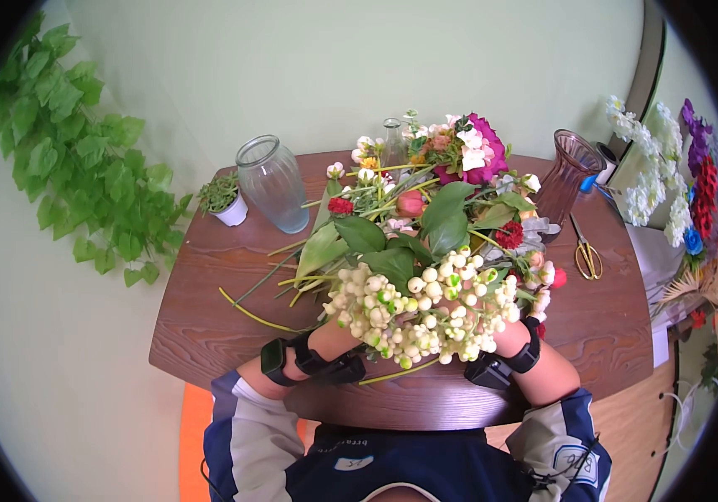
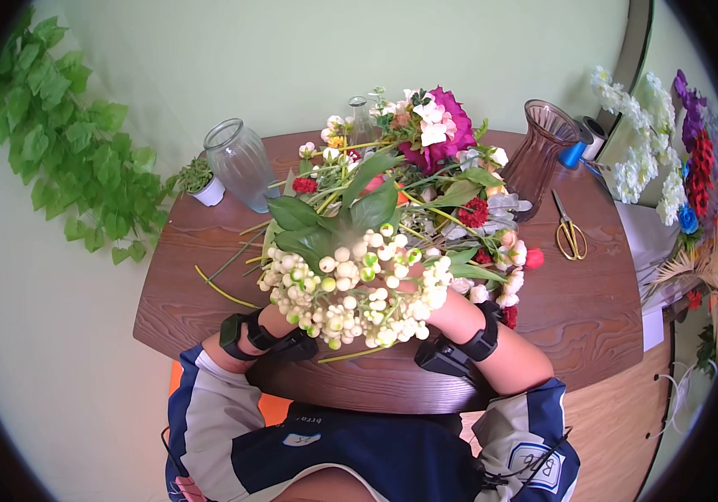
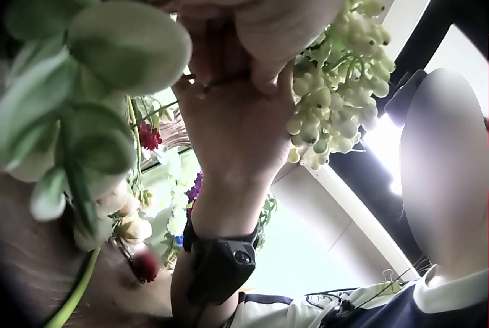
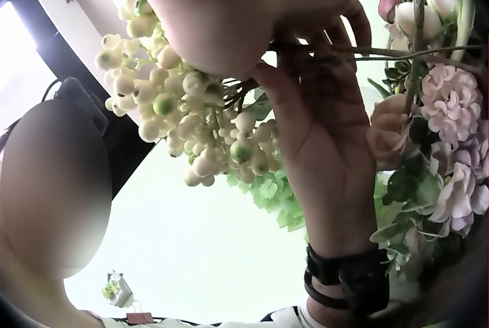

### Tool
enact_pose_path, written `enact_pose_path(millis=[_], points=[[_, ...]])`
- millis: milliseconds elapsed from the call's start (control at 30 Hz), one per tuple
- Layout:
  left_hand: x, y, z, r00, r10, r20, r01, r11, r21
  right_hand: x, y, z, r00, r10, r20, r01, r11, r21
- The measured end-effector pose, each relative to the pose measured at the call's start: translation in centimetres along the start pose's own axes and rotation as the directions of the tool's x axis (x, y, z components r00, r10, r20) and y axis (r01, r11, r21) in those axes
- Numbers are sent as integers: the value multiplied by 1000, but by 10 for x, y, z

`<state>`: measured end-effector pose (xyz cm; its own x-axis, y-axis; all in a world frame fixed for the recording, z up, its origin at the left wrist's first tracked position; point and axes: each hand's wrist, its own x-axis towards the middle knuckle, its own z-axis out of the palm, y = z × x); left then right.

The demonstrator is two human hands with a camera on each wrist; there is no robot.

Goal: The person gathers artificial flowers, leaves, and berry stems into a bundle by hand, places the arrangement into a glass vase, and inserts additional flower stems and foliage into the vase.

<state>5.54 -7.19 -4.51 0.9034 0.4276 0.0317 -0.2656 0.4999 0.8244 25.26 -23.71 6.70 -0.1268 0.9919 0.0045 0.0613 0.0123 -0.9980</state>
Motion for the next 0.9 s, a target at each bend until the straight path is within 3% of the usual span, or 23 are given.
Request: enact_pose_path(millis=[200,533,567,900], points=[[1,-15,-12,1000,-3,-12,3,998,55,-7,-5,-10,993,117,33,-116,993,-20],[6,-25,-39,1000,-15,-23,19,987,158,22,8,3,999,-5,38,-5,968,251],[6,-24,-43,1000,-14,-24,18,986,168,-1,22,1,999,-18,37,7,961,276],[-8,-41,-71,999,-3,-37,13,965,263,18,34,11,990,-137,20,108,854,509]])
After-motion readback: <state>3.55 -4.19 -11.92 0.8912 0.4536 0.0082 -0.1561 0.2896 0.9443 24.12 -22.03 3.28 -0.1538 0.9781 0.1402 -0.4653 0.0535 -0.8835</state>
